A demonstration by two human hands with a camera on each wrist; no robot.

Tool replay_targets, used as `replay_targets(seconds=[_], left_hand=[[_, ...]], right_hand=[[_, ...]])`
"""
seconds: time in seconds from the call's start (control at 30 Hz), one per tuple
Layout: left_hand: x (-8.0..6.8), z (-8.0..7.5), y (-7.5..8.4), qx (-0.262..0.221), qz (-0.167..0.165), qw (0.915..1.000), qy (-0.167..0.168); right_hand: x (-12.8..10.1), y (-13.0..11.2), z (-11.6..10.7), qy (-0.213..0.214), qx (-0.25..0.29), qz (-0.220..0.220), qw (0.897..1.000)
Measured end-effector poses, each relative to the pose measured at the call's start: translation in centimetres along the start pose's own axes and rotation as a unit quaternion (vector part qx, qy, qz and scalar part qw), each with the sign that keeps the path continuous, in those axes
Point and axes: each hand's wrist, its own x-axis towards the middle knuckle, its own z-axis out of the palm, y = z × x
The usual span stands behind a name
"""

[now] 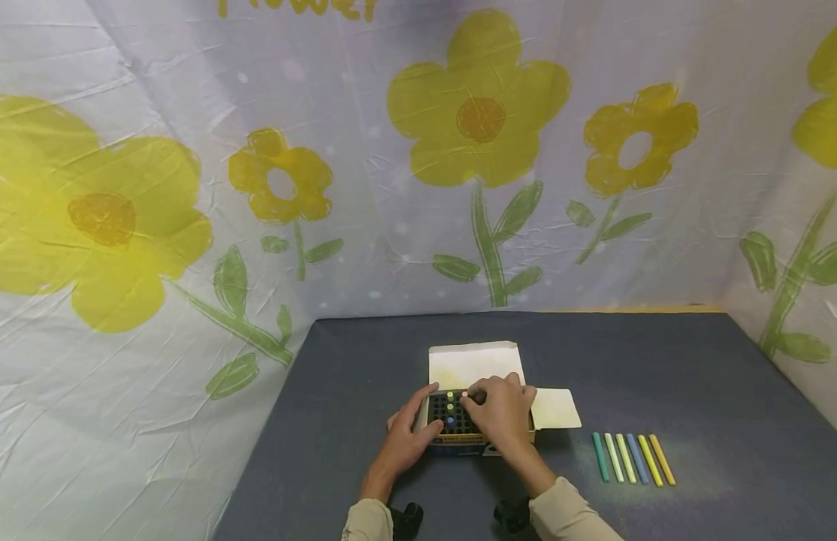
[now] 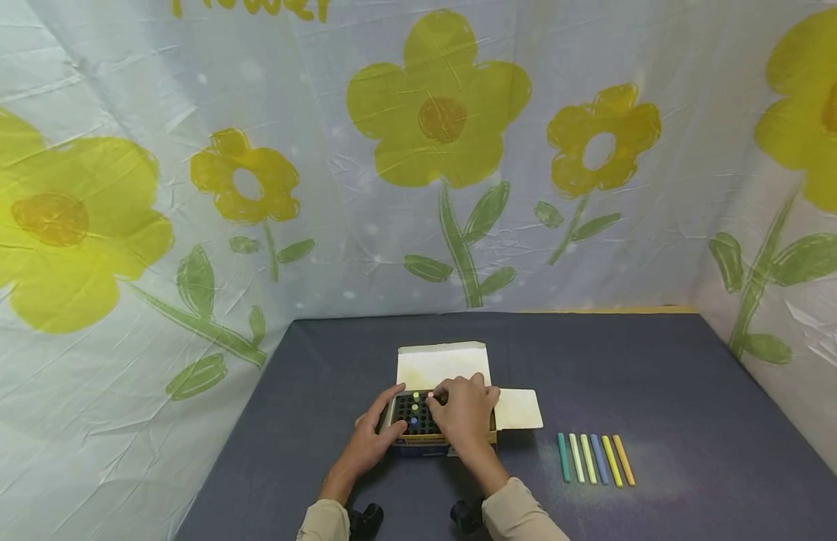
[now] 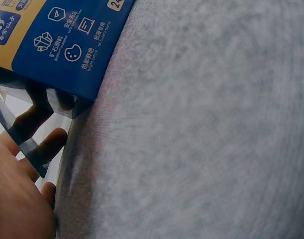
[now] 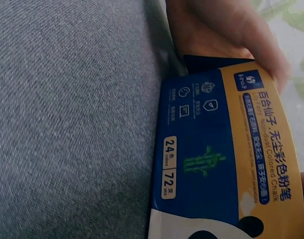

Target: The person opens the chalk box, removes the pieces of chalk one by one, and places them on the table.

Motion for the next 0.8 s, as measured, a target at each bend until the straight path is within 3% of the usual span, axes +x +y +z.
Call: replay_targets(seconds=[0.27, 0.8], left_hand=[[-0.09, -0.02, 0.06, -0.003, -0.005, 1.0000, 0.006], [-0.09, 0.02, 0.01, -0.003, -0.001, 1.0000, 0.004]], right_hand=[[-0.16, 0.09, 0.60, 0.029, -0.015, -0.016, 0.999], [0.00, -0.14, -0.25, -0.001, 0.040, -0.002, 0.999]])
